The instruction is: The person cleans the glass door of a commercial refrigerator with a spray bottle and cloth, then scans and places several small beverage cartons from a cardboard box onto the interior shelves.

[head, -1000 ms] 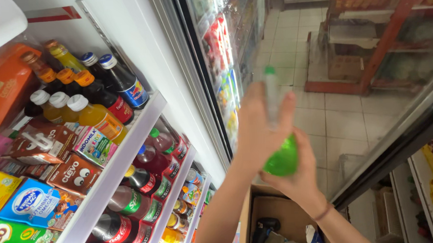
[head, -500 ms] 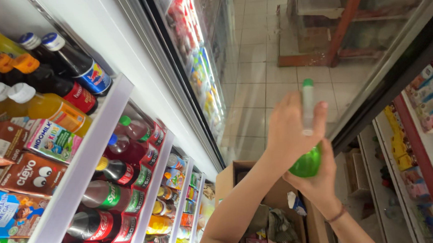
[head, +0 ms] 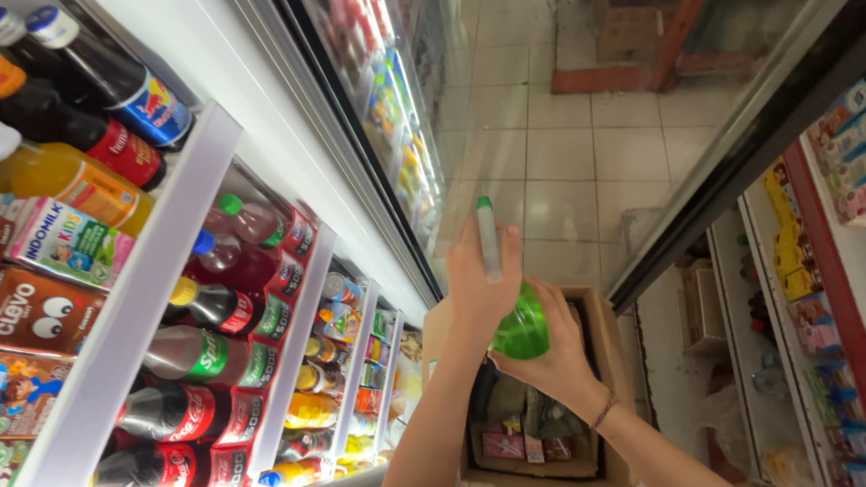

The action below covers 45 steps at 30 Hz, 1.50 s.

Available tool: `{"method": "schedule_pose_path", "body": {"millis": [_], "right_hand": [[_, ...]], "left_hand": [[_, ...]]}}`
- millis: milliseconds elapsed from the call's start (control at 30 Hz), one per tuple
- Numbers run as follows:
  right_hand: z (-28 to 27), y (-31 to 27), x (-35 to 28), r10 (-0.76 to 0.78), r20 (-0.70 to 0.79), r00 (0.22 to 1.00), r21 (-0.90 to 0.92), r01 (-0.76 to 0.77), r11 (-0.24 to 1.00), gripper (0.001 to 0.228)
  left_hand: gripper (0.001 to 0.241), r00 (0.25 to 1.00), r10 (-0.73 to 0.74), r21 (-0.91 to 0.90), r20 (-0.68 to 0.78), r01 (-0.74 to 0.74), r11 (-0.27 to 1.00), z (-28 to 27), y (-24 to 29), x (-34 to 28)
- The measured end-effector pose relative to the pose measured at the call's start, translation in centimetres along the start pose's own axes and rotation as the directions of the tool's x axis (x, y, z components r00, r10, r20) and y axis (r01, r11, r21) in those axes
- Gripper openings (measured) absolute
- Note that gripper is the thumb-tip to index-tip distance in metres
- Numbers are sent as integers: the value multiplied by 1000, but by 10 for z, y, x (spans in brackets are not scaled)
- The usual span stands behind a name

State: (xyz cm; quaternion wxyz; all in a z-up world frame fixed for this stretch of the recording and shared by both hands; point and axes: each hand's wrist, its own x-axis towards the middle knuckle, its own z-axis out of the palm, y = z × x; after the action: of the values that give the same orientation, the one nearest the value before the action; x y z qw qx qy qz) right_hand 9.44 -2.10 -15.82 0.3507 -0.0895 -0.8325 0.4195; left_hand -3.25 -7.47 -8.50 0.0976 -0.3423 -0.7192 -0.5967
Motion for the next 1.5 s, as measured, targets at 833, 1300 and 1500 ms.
{"method": "schedule_pose_path", "body": {"millis": [833,1300,1500], "right_hand": [[-27,91,-94,255,93,962,-15,-255,967,94],[36,62,-11,-162,318,934,250,82,965,92],[79,-21,112,-449,134,884,256,407,877,99]], "left_hand": [[31,980,-191,-59,64,195,979,103,-75,-106],[20,941,-83,137,-327,134,982,-15,-53,-61],[19,909,167,204,-381,-93,974,-103,-4,58]]}}
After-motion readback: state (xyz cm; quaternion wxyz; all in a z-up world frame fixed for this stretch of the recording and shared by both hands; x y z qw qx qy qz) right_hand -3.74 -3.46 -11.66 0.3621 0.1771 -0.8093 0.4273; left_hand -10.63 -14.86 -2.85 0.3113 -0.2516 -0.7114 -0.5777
